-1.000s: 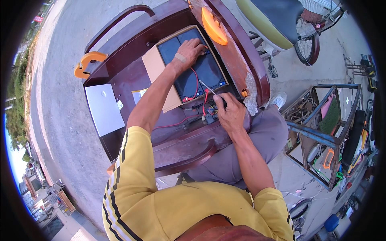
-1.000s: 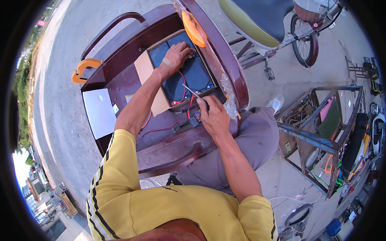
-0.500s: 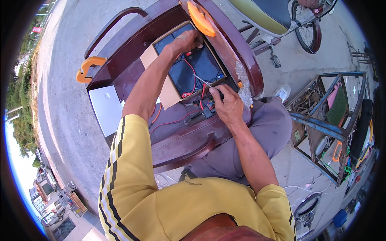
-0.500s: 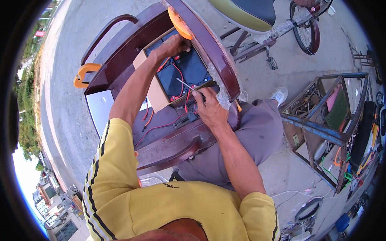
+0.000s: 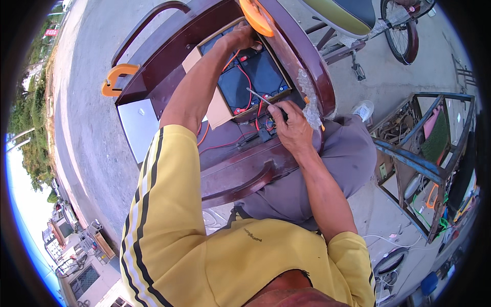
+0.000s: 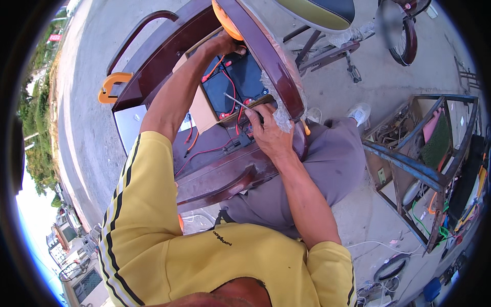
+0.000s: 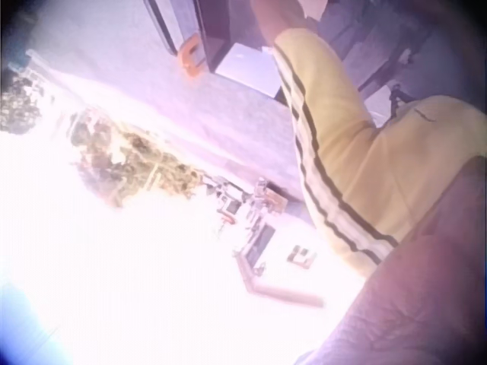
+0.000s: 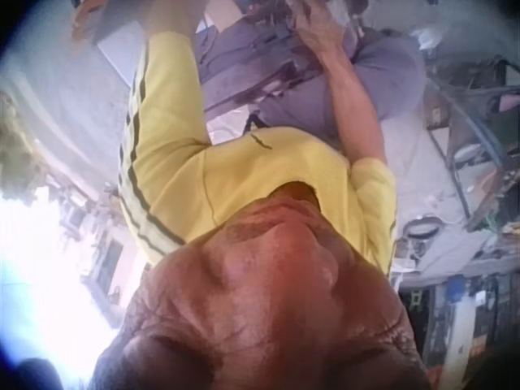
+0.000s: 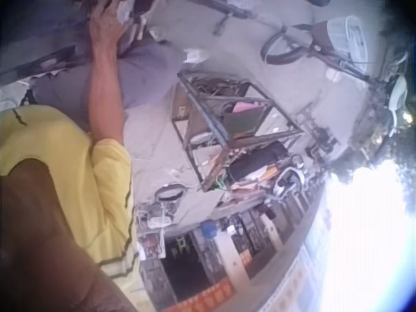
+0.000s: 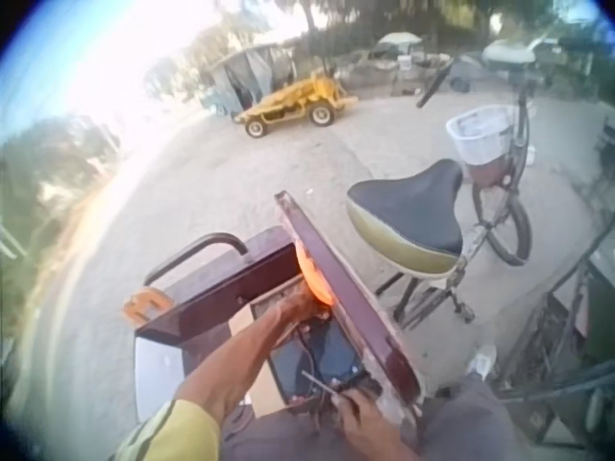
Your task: The person sits on the ground and works on the electrical wiring inside the battery compartment of a motorized rickshaw. They use a screwdriver to tighten connections on the battery terminals and handle red and black wires.
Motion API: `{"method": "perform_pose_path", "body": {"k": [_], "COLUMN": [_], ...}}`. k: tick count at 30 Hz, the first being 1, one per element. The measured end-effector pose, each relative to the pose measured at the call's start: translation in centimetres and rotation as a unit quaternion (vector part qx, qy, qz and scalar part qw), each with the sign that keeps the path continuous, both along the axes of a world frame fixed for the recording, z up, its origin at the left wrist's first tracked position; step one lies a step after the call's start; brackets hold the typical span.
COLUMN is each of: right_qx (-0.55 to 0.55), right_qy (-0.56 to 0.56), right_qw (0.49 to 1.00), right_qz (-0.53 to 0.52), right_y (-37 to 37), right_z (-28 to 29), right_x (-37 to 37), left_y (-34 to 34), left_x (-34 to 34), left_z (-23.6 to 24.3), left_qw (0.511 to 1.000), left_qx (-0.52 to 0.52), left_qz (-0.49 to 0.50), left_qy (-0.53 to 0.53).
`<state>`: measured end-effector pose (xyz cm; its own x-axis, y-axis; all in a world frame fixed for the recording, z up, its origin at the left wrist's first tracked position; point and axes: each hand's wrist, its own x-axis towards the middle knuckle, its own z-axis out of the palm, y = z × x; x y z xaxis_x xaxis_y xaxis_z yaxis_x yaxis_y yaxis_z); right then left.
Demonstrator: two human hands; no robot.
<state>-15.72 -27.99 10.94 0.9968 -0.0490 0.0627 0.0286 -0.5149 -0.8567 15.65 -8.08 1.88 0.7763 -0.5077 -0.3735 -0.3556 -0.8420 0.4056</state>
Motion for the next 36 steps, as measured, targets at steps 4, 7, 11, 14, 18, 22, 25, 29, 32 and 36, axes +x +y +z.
{"method": "perform_pose_path", "body": {"k": [4,7,11,14,18,22,25,29,32,36], "right_qx": [0.001,0.01,0.028,0.016,0.011,0.02,0.028,0.003,0.052,0.012], "right_qy": [-0.078,-0.103,-0.089,-0.094,-0.082,-0.092,-0.092,-0.105,-0.071,-0.088], "right_qw": [0.997,0.995,0.996,0.995,0.997,0.996,0.995,0.994,0.996,0.996], "right_qz": [-0.01,-0.012,-0.002,-0.005,0.01,0.0,-0.006,0.004,-0.019,-0.008], "right_y": [0.4,0.2,0.5,-0.1,0.0,0.3,0.0,-0.3,0.3,0.2], "right_z": [-0.6,-0.9,-0.8,-1.2,-0.8,-1.0,-1.6,-1.2,-0.1,-0.8], "right_x": [-0.2,0.2,-0.3,0.2,-0.1,-0.1,0.2,0.5,0.1,0.3], "left_y": [2.9,4.7,5.2,2.7,4.1,4.7,4.6,8.4,11.6,13.6], "left_x": [-0.7,-1.0,-1.0,-3.2,-3.5,-4.9,-6.2,-8.6,-11.0,-14.8], "left_z": [-3.4,-4.9,-3.9,0.3,0.3,0.8,3.8,5.7,6.0,6.8], "left_qw": [0.993,0.975,0.949,0.969,0.989,0.987,0.981,0.98,0.981,0.988], "left_qx": [-0.067,-0.181,-0.261,-0.181,-0.099,-0.12,-0.147,-0.118,-0.074,0.047], "left_qz": [0.08,0.119,0.174,0.165,0.105,0.104,0.125,0.157,0.175,0.145], "left_qy": [-0.054,-0.042,-0.01,0.014,0.021,-0.012,0.001,-0.027,-0.034,0.009]}}
